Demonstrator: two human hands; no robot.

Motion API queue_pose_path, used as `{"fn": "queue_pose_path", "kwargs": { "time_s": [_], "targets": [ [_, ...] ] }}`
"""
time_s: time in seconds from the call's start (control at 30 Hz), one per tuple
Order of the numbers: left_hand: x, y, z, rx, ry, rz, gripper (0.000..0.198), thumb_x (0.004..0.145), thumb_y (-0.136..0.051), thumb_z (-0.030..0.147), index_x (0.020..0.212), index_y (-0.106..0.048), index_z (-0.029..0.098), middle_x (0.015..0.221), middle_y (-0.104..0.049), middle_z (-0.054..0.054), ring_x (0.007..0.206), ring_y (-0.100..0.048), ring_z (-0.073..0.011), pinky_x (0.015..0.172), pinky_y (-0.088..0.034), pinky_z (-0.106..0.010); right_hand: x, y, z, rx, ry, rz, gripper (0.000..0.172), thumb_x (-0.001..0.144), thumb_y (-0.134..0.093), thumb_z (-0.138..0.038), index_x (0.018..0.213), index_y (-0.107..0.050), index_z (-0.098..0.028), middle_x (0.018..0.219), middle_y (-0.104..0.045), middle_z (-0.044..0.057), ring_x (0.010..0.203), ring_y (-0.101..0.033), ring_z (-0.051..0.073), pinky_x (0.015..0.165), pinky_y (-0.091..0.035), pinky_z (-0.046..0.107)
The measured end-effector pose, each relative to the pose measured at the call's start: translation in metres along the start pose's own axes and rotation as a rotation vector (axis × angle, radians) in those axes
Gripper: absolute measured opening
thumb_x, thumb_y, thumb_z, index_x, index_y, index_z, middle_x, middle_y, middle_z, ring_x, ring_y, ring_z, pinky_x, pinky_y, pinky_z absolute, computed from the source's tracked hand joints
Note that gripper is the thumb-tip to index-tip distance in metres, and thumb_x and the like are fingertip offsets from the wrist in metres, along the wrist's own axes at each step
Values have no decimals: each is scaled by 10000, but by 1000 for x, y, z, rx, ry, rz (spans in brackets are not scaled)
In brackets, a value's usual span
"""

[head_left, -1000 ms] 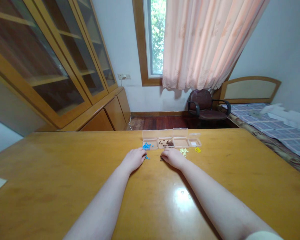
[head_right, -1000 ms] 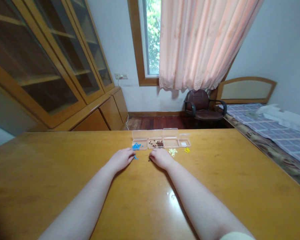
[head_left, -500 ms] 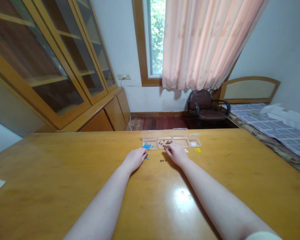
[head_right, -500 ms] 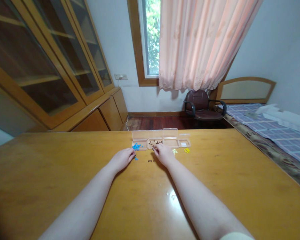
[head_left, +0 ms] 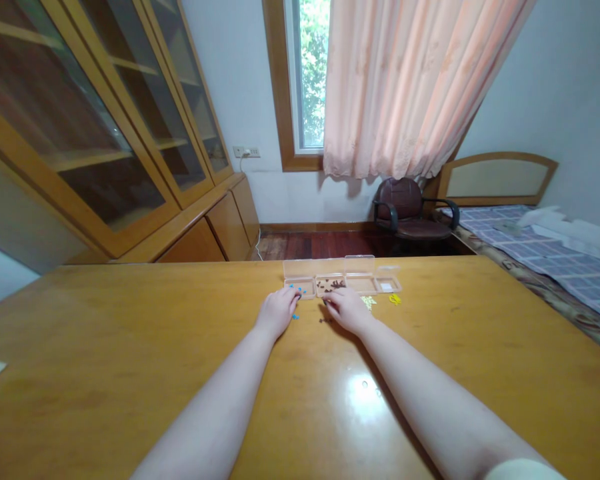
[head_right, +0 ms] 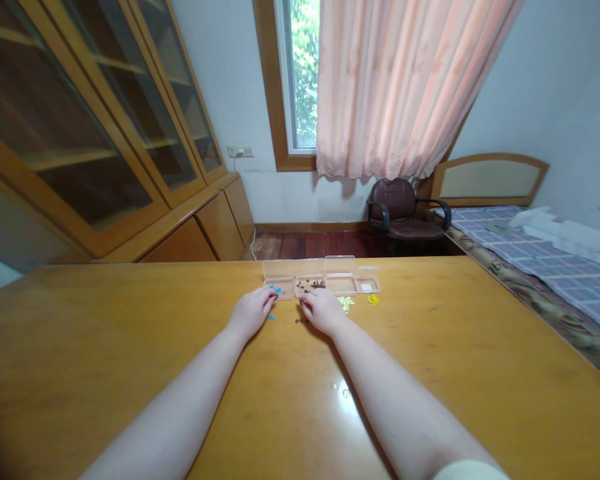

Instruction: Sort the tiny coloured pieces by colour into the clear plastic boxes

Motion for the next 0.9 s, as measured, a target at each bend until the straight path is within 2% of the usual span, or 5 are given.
{"fn": "queue_pose_path", "kwargs": {
  "time_s": [0.13, 0.23, 0.47, 0.6, 0.9],
  "targets": [
    [0, 7, -17, 6, 135, 104, 317, 882, -436, 244, 1176, -547, 209, 1128, -619, -77, 991, -592, -195, 872, -459, -313, 1, -2, 1, 5, -17, -21, 168, 853, -514, -214, 920, -666, -185, 822, -665, 59, 794, -581, 165, 762, -418, 270],
    [-3, 8, -16, 6, 130, 89, 398, 860, -452, 215, 1256, -494, 209, 1215, -573, -81, 1057, -565, -199, 909, -451, -313, -1, -1, 3, 31, -34, -57, 178, 858, -506, -219, 929, -665, -184, 850, -673, 66, 818, -591, 160, 778, -420, 266],
    [-13, -2, 9, 19, -112, -167, 266, 894, -415, 265, 1030, -643, 244, 1053, -650, -46, 943, -600, -179, 870, -456, -309, -10, -14, -9, 80, 23, -320, 235, 842, -527, -329, 990, -683, -234, 871, -707, 36, 802, -623, 157, 729, -428, 248],
    [-14, -1, 6, 1, -113, -173, 265, 890, -423, 274, 1017, -653, 243, 1050, -652, -51, 936, -600, -177, 857, -454, -299, -12, -19, -17, 23, 65, -395, 248, 845, -518, -333, 997, -699, -260, 884, -716, 36, 768, -630, 154, 676, -413, 236],
    [-12, -4, 7, -16, -136, -175, 267, 888, -413, 264, 996, -656, 237, 1022, -658, -47, 925, -601, -172, 836, -458, -288, -9, -19, -27, -89, 108, -377, 223, 840, -509, -260, 914, -718, -235, 829, -717, 39, 730, -627, 149, 647, -387, 232]
  ]
}}
Point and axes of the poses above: each hand's wrist, its own x-axis towards the middle knuckle, its own y-axis out of the back of the hand, z = x × y, the point moved 10 cm from there along x, towards the middle knuckle
